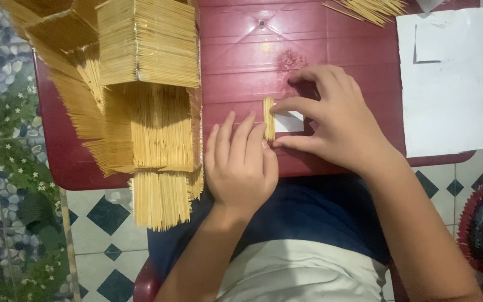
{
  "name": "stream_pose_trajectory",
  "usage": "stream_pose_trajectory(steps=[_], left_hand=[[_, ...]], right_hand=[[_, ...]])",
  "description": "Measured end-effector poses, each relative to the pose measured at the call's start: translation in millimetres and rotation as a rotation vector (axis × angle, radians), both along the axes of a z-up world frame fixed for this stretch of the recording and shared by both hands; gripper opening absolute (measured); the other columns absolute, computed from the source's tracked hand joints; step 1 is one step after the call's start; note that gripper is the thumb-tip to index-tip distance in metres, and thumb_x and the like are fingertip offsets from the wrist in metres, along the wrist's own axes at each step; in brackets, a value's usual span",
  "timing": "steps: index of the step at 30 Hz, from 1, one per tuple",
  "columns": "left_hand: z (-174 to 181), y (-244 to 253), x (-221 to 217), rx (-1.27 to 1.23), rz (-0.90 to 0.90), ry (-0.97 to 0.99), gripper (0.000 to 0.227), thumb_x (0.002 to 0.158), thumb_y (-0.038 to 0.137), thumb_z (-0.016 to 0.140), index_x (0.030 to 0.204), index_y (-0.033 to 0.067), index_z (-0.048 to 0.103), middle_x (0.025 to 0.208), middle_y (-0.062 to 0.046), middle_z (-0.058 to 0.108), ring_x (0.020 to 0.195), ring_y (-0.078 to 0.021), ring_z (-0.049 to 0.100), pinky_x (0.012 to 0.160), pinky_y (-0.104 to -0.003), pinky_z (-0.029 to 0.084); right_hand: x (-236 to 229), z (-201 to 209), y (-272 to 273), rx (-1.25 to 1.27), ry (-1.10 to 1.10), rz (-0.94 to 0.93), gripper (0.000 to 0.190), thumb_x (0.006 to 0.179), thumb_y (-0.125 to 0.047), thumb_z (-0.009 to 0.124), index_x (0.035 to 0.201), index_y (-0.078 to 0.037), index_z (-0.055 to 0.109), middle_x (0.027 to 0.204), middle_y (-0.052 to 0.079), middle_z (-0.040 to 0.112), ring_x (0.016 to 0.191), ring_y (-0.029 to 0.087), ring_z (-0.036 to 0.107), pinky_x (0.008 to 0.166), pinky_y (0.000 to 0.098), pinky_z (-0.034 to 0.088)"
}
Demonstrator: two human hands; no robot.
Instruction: Assembling a craft model by gluing small wooden sticks onto a template and manipulating foam pieces.
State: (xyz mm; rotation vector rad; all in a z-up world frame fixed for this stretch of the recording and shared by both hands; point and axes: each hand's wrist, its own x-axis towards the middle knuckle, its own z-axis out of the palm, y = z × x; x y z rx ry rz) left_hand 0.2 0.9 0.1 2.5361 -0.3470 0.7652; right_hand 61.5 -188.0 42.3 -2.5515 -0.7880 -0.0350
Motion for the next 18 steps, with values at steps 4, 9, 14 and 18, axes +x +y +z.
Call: stream_pose_trajectory(steps=[4,9,14,18], left_hand=[[1.4,-0.5,-0.1,-0.002,0.004,0.003,0.025,0.093,0.011,0.059,0.110,0.0053,0.077,0.123,-0.010,0.076,0.121,-0.0347,0.068,0.109,-0.050,0.049],[1.6,-1.3,-0.9,-0.038,0.010,0.028,0.029,0.099,0.011,0.052,0.117,0.0036,0.074,0.125,-0.012,0.076,0.123,-0.0344,0.069,0.113,-0.048,0.047],[-2.9,-2.7,-2.2,-0.055,0.035,0.032,0.031,0.099,0.007,0.050,0.121,0.0025,0.072,0.127,-0.011,0.075,0.125,-0.0339,0.068,0.114,-0.048,0.047],[-4.9,-3.5,-1.8,-0.048,0.050,0.013,0.038,0.097,0.000,0.042,0.118,0.0038,0.073,0.125,-0.011,0.075,0.123,-0.0346,0.069,0.113,-0.048,0.049]], right_hand=[[0.1,0.8,-1.6,0.023,-0.015,0.019,0.046,0.087,-0.052,0.083,0.120,-0.021,0.076,0.137,0.015,0.058,0.128,0.037,0.053,0.102,0.0542,0.042],[0.5,-3.0,-2.6,-0.016,-0.007,0.006,0.066,0.084,-0.055,0.084,0.135,-0.016,0.068,0.138,0.016,0.057,0.128,0.037,0.053,0.102,0.0550,0.042],[1.1,-0.2,0.7,-0.036,0.009,-0.010,0.072,0.081,-0.051,0.086,0.138,-0.013,0.066,0.136,0.016,0.057,0.126,0.036,0.052,0.101,0.0542,0.041],[0.1,1.9,2.5,-0.040,0.029,-0.014,0.071,0.080,-0.049,0.085,0.138,-0.013,0.066,0.136,0.017,0.056,0.128,0.037,0.051,0.103,0.0563,0.040]])
